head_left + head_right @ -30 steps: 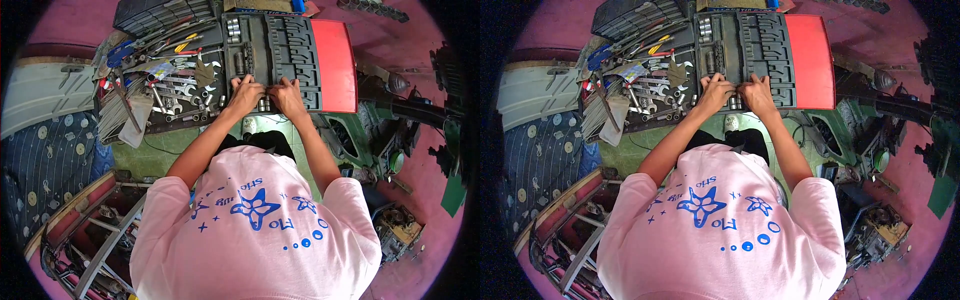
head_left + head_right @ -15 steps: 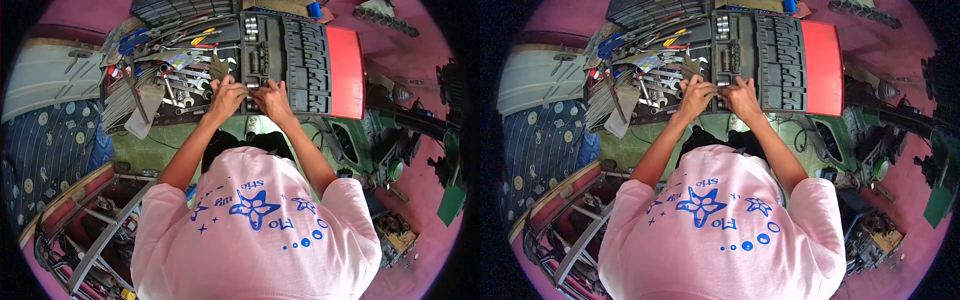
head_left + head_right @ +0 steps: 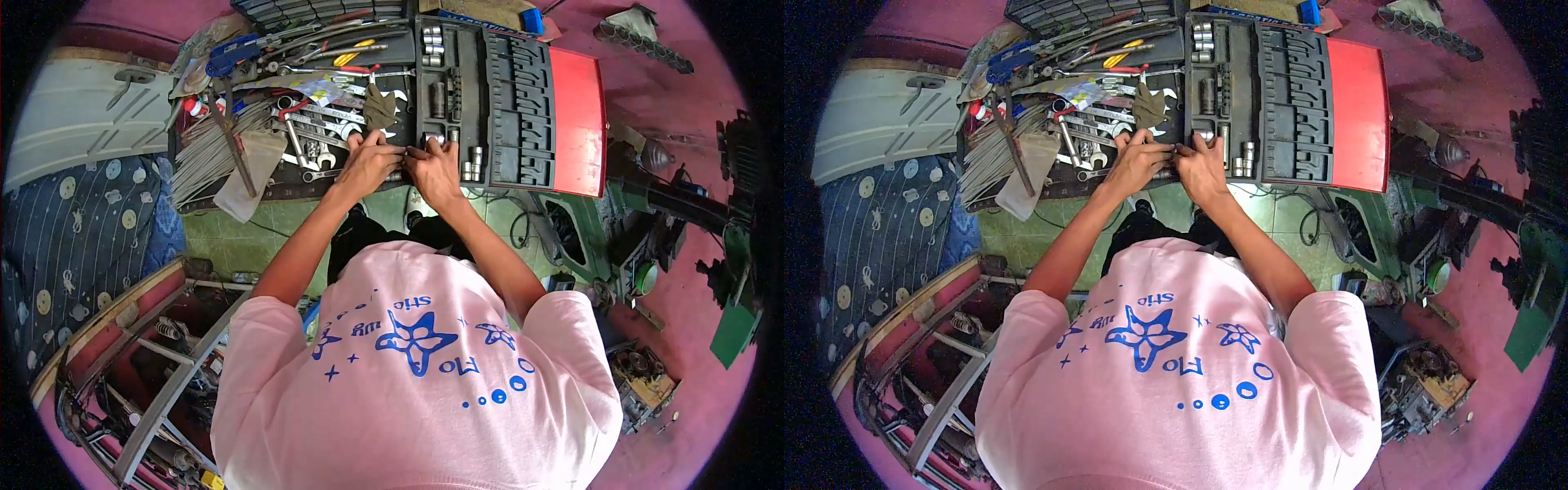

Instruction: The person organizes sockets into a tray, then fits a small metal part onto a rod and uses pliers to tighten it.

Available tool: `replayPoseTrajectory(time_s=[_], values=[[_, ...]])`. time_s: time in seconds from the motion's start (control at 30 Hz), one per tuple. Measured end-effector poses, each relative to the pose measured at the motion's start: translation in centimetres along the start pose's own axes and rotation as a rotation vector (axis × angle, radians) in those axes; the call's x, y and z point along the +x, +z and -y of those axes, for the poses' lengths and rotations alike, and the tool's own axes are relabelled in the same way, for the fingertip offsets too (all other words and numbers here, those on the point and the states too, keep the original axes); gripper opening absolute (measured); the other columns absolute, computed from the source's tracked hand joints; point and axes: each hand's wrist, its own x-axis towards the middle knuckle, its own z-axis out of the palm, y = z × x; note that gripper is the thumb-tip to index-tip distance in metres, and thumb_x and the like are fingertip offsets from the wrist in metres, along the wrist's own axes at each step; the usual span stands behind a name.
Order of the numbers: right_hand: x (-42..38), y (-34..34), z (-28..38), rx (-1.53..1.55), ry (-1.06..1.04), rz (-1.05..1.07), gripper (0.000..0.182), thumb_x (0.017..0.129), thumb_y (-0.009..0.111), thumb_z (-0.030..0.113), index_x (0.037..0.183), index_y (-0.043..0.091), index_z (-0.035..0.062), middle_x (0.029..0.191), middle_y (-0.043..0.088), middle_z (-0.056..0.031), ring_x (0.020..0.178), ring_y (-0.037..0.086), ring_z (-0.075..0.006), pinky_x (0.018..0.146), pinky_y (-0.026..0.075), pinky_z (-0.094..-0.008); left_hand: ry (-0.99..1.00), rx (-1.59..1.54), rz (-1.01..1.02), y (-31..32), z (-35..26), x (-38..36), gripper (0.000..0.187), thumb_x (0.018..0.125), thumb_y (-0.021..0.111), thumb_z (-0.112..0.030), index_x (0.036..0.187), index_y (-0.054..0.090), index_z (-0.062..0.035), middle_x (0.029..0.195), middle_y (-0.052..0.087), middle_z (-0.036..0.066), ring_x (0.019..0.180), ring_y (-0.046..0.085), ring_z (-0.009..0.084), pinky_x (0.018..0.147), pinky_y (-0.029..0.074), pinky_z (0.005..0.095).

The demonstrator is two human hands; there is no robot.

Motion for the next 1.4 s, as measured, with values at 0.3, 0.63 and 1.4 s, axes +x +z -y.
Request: replayPoseTrajectory(time_s=[0.3, 0.63, 1.4], values=[[0.7, 0.4, 1.6, -0.002, 0.098, 0.0, 0.012, 0.081, 0.064, 0.015, 0.082, 0.076, 0.0116, 0.107, 0.074, -0.0037, 0.11, 0.058, -0.0252, 0.089, 0.038, -0.0496, -0.015, -0.051, 0.031, 0.3, 1.0, 0.6, 0.012, 0.078, 0.077, -0.014, 0.09, 0.08, -0.0099, 0.119, 0.075, -0.004, 0.107, 0.058, 0.0212, 0.09, 0.036, 0.0449], [0.1, 0.1, -0.6, 0.187, 0.018, -0.051, 0.016, 0.075, 0.078, 0.022, 0.088, 0.074, 0.0139, 0.098, 0.069, -0.0014, 0.105, 0.059, -0.0253, 0.089, 0.037, -0.0486, 0.023, -0.087, 0.005, -0.5, 1.3, 1.0, 0.014, 0.073, 0.081, -0.018, 0.086, 0.079, -0.0125, 0.112, 0.073, -0.005, 0.115, 0.055, 0.0218, 0.093, 0.033, 0.0477], [-3.9, -4.1, -12.5, 0.249, 0.089, 0.009, 0.034, 0.067, 0.084, 0.014, 0.1, 0.08, 0.0121, 0.116, 0.076, -0.0013, 0.105, 0.059, -0.0237, 0.094, 0.039, -0.043, 0.049, -0.094, -0.037, 5.2, -5.7, 9.5, 0.016, 0.074, 0.082, -0.018, 0.089, 0.078, -0.0123, 0.109, 0.07, -0.003, 0.121, 0.054, 0.0203, 0.095, 0.029, 0.0501]])
